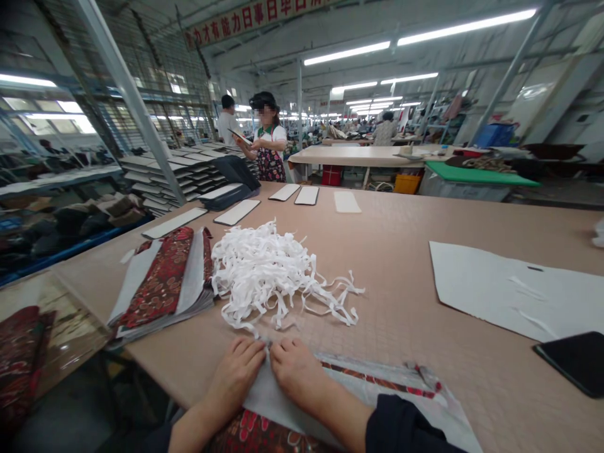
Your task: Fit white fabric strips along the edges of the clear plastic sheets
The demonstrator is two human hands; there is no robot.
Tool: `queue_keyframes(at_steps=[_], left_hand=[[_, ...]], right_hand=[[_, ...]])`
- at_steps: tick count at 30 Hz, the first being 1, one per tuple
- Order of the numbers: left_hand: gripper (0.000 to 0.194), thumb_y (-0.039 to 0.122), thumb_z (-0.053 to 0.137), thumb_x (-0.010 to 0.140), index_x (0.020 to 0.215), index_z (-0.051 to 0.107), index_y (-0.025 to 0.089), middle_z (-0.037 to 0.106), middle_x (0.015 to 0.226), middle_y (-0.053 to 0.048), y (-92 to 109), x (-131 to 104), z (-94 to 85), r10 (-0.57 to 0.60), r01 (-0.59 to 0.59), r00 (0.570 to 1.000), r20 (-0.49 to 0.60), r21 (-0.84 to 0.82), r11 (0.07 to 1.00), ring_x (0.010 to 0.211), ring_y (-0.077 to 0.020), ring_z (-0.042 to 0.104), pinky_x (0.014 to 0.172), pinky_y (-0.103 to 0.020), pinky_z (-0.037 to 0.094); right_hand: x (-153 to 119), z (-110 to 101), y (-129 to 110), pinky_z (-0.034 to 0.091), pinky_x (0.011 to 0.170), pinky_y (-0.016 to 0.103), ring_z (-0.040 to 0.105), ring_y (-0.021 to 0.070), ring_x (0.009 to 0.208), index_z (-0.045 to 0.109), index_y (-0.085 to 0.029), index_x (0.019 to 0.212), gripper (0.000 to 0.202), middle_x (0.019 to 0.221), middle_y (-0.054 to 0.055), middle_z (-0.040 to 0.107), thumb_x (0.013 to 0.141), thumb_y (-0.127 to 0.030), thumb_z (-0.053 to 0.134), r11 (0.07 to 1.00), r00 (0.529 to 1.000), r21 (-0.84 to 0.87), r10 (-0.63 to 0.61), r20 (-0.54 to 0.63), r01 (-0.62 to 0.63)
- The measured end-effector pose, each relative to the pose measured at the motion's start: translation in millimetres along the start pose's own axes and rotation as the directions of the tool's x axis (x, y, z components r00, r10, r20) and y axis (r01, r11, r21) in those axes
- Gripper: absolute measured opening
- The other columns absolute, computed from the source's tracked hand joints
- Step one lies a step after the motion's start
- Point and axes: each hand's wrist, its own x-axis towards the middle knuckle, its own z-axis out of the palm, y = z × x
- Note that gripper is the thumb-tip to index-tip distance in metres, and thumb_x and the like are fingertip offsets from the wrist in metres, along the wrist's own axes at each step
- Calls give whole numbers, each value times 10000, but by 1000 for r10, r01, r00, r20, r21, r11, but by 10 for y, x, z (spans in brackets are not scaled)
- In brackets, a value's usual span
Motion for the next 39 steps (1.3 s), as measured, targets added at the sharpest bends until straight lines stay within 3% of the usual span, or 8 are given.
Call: queue_keyframes(at_steps=[2,6,12,17,24,27,32,39], left_hand=[[196,88,414,827,922,561,176,592,1056,-33,-3,4,2,-16,16,1000,20,-3,1000,929,-192,500,887,-384,334],[188,89,451,807,902,566,203,601,1025,-16,-11,16,-12,-62,62,998,29,-28,998,906,-191,520,847,-380,372],[239,178,506,774,1009,555,179,597,994,-75,-36,-46,-14,-256,251,959,-121,-54,967,922,-222,548,792,-375,435],[179,277,542,761,914,604,209,603,957,-54,6,-38,-119,-425,403,903,-68,-214,890,897,-213,560,752,-356,457],[181,293,478,797,811,644,222,618,874,-54,130,64,-289,-420,368,907,-37,-417,831,859,-204,556,770,-345,429],[216,320,445,798,810,627,206,641,816,-39,131,76,-237,-495,474,859,131,-566,674,797,-186,576,739,-305,445],[251,354,491,721,854,605,175,661,778,-28,79,115,-102,-619,621,730,288,-659,425,733,-194,597,684,-284,463],[359,363,552,668,972,558,171,648,946,-69,88,133,-45,-654,615,699,290,-711,341,860,-228,599,760,-327,463]], right_hand=[[-50,-46,10,377,669,320,483,195,796,561,-136,937,134,882,79,577,830,-153,482,999,999,34,19,42,-20],[33,-136,0,395,708,308,510,201,845,586,-172,873,154,882,77,594,837,-150,438,956,960,123,250,130,-266],[326,-264,47,395,679,265,556,201,823,606,-144,797,145,845,86,621,694,-119,507,783,802,236,483,350,-575],[254,-356,84,373,618,221,533,148,714,558,-166,691,76,719,24,591,654,-120,510,744,888,488,354,293,-457],[154,-287,181,414,682,244,554,142,769,481,-178,839,241,803,9,584,626,-66,476,267,883,865,332,331,-425],[175,-224,206,420,724,266,559,150,821,470,-172,896,322,844,23,582,605,-37,441,121,885,908,309,349,-400],[264,-123,199,403,658,241,527,127,709,515,-172,889,300,747,-9,549,621,-52,451,216,906,915,338,256,-340],[349,-32,176,327,581,208,430,102,625,557,-200,867,301,652,-54,452,604,-61,518,428,880,802,413,235,-416]])
